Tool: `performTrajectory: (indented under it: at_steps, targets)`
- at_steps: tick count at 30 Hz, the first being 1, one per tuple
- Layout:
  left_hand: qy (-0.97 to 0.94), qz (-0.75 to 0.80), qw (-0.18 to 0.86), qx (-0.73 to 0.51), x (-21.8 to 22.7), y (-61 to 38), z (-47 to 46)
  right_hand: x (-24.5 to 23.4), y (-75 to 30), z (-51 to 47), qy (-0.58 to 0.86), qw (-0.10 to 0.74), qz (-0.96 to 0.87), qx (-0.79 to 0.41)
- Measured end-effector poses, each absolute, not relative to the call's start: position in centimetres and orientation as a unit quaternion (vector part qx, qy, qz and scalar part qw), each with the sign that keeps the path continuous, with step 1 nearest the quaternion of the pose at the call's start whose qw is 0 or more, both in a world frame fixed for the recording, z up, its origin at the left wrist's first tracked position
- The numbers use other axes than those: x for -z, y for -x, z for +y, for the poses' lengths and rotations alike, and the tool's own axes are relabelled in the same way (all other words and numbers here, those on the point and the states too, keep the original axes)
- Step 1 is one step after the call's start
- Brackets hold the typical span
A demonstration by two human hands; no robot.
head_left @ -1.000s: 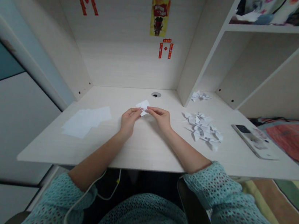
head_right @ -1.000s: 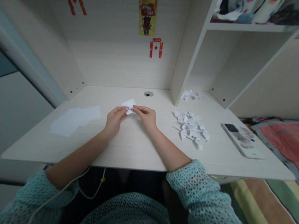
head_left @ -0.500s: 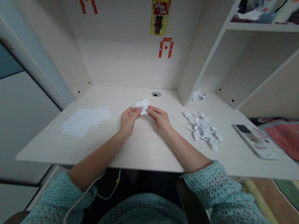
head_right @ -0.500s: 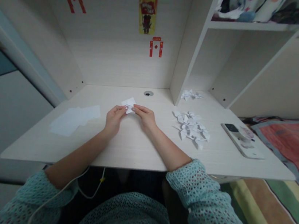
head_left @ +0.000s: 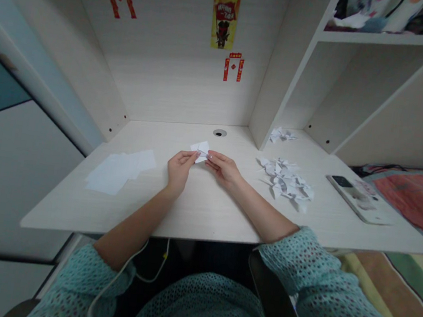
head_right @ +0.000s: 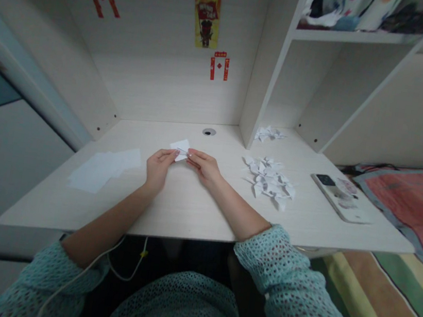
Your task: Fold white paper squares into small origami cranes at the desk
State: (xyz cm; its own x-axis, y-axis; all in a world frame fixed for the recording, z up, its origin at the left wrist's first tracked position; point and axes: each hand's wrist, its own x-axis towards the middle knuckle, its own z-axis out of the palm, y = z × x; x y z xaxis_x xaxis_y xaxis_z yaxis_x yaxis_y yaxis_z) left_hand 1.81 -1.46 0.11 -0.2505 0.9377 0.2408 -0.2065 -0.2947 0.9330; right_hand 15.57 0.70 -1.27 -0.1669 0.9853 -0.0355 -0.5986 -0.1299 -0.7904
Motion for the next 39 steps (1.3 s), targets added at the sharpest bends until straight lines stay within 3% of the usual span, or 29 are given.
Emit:
performTrajectory:
  at_steps: [26, 39]
  targets:
    - [-0.457, 0.395, 0.458, -0.652, 0.4, -2.5, -1.7, 0.5, -16.2, 0.5, 0.373, 0.626, -0.496, -0.472]
    - [-0.457, 0.395, 0.455, -0.654, 0.2, -2.5, -1.8, 0.2, -15.5, -0.2, 0.356, 0.639, -0.496, -0.468]
